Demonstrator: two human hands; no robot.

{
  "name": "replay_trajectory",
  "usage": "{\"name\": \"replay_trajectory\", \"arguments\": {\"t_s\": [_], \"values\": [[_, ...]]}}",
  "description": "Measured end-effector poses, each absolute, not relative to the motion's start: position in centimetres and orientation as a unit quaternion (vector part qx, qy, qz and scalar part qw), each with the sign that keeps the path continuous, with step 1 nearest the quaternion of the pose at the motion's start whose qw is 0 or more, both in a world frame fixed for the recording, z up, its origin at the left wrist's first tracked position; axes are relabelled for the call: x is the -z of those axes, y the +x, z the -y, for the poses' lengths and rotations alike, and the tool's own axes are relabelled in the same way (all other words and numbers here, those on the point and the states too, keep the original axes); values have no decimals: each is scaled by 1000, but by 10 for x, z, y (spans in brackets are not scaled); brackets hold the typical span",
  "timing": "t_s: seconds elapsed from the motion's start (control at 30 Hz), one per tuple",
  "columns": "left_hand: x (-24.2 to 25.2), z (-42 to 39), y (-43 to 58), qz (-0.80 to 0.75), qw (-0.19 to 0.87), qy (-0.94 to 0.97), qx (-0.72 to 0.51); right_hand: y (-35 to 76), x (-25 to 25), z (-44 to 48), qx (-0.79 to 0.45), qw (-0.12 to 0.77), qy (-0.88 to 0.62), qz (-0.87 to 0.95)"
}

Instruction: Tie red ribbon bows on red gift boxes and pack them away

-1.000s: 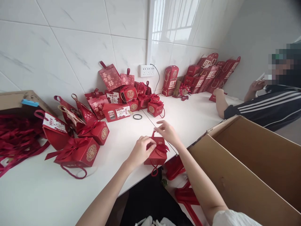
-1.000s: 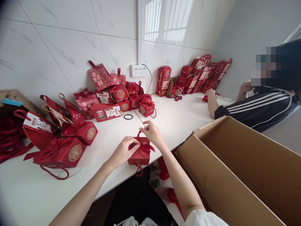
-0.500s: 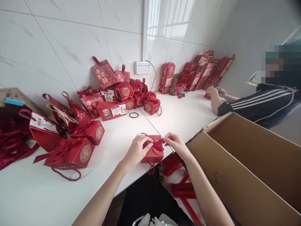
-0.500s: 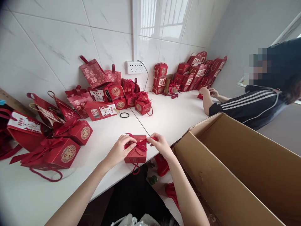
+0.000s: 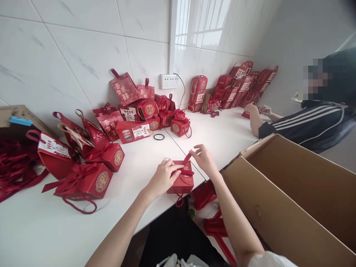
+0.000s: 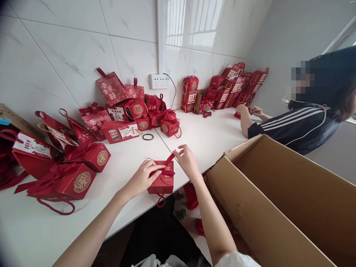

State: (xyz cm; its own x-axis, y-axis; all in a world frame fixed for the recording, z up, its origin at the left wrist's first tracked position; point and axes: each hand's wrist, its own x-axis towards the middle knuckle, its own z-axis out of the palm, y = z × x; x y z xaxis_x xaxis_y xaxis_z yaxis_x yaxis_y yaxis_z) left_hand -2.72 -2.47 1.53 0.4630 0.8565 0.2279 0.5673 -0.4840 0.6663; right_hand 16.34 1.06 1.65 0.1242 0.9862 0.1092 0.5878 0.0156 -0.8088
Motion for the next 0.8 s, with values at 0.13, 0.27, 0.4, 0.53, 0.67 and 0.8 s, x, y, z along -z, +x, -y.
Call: {"name": "replay_trajectory", "arguments": {"t_s": [0.13, 0.27, 0.4, 0.53, 0.67, 0.8], "values": [[-14, 25, -25, -442, 259, 812, -280, 165, -16, 29, -329, 319, -655, 601], [-14, 25, -25, -447, 259, 806, -289, 158, -12, 46, -395, 303, -616, 611], [-14, 26, -27, -449, 279, 790, -311, 155, -4, 42, -477, 345, -566, 578], [-6, 31, -30, -444, 328, 748, -367, 156, 1, 39, -520, 373, -532, 554], [7, 39, -36, -478, 377, 622, -493, 156, 2, 41, -524, 388, -521, 550], [8, 44, -41, -538, 449, 566, -434, 156, 3, 41, -527, 391, -516, 550]]}}
